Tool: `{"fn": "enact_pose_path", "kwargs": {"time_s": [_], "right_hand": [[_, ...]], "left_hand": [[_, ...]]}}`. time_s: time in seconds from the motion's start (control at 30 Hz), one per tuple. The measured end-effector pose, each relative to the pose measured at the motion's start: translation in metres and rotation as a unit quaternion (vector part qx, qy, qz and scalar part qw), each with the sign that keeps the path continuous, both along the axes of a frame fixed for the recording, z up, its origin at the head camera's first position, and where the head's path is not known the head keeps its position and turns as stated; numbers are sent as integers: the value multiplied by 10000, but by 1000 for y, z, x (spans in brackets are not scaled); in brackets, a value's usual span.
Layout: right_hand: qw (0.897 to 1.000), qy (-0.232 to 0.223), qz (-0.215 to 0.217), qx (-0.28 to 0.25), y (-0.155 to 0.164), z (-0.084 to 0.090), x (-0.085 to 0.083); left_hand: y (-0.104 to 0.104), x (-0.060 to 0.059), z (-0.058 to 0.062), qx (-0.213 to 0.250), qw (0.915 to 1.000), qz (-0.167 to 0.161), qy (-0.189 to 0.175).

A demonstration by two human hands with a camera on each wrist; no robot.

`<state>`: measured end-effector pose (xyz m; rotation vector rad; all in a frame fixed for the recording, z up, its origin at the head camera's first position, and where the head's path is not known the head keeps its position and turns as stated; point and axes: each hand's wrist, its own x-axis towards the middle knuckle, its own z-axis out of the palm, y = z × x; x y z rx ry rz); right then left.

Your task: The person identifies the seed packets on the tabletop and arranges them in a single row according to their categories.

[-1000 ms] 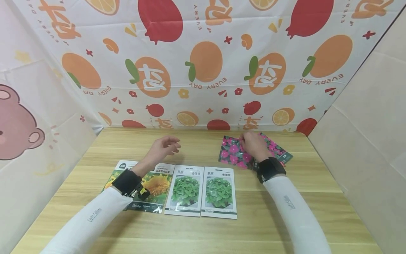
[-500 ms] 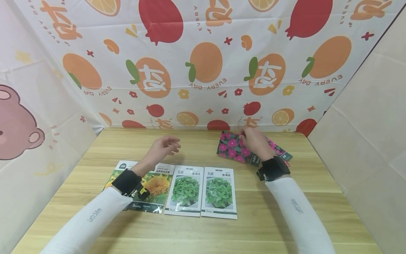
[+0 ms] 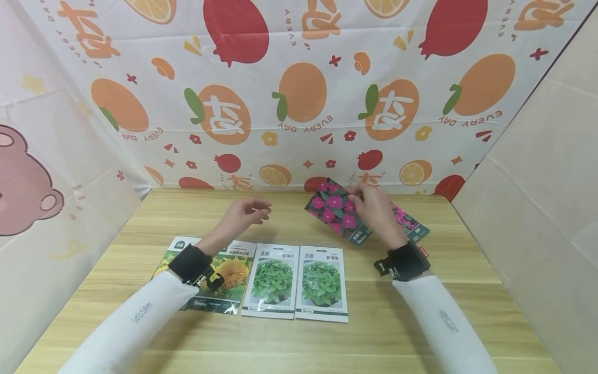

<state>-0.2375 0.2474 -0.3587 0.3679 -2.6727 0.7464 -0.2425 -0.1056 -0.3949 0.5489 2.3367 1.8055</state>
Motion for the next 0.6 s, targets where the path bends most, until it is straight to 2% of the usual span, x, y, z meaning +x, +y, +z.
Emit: {"fn": "enact_pose_path", "kwargs": {"time_s": [0.1, 0.37, 0.6], "right_hand": [[9996, 24, -106, -244, -4, -1, 4], [9948, -305, -326, -915, -11, 0, 13], [9888, -509, -333, -1365, -17, -1, 15]], "left_hand": [[4, 0, 1, 39, 10000, -58, 4], [17, 4, 5, 292, 9994, -117, -173], [25, 4, 8, 406, 9988, -195, -164]]}}
